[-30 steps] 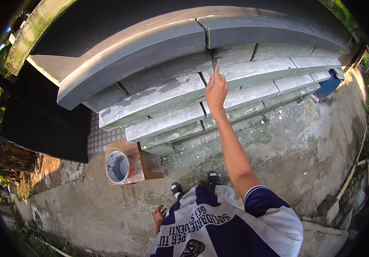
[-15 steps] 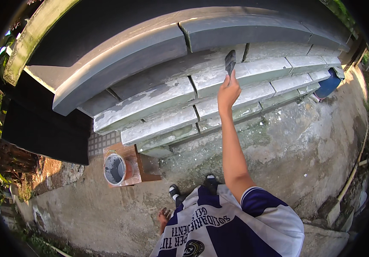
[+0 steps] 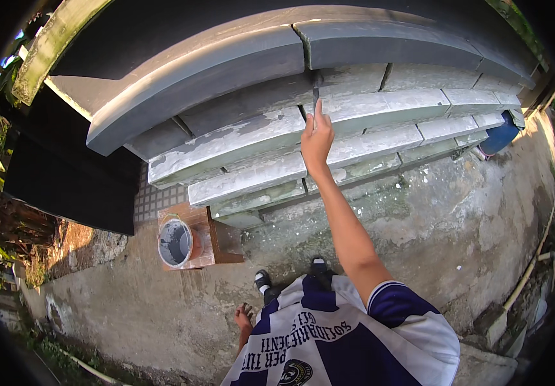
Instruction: Apply paint to a tiered exterior concrete wall using a brush.
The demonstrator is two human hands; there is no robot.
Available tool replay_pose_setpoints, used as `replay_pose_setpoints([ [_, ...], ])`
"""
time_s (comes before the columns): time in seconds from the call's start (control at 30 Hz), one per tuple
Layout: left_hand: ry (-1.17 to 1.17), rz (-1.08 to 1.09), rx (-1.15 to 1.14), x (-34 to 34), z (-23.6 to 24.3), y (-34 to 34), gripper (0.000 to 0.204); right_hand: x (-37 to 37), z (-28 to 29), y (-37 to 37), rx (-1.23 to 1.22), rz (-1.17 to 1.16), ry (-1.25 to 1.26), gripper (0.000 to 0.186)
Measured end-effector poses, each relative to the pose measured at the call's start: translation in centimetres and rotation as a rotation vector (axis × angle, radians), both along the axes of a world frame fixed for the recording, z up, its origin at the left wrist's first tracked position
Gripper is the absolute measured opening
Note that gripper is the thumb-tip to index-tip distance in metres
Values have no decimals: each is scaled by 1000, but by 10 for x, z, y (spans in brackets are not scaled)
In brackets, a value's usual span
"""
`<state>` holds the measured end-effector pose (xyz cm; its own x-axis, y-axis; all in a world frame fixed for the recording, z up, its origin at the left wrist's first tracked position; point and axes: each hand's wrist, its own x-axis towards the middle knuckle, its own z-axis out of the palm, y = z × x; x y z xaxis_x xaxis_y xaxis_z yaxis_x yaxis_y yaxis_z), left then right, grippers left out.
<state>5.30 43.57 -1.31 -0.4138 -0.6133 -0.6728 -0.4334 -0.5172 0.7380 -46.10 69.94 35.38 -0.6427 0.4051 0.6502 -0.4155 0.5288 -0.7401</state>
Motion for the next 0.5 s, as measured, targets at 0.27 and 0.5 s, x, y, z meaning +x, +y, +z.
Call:
replay_pose_setpoints([
  [0.27, 96, -430, -424, 46, -47, -51, 20, 11, 0, -5, -120, 60, -39, 38],
  [0.5, 15, -171, 0, 10, -8, -84, 19, 21, 0, -9, -55, 280, -115, 40],
])
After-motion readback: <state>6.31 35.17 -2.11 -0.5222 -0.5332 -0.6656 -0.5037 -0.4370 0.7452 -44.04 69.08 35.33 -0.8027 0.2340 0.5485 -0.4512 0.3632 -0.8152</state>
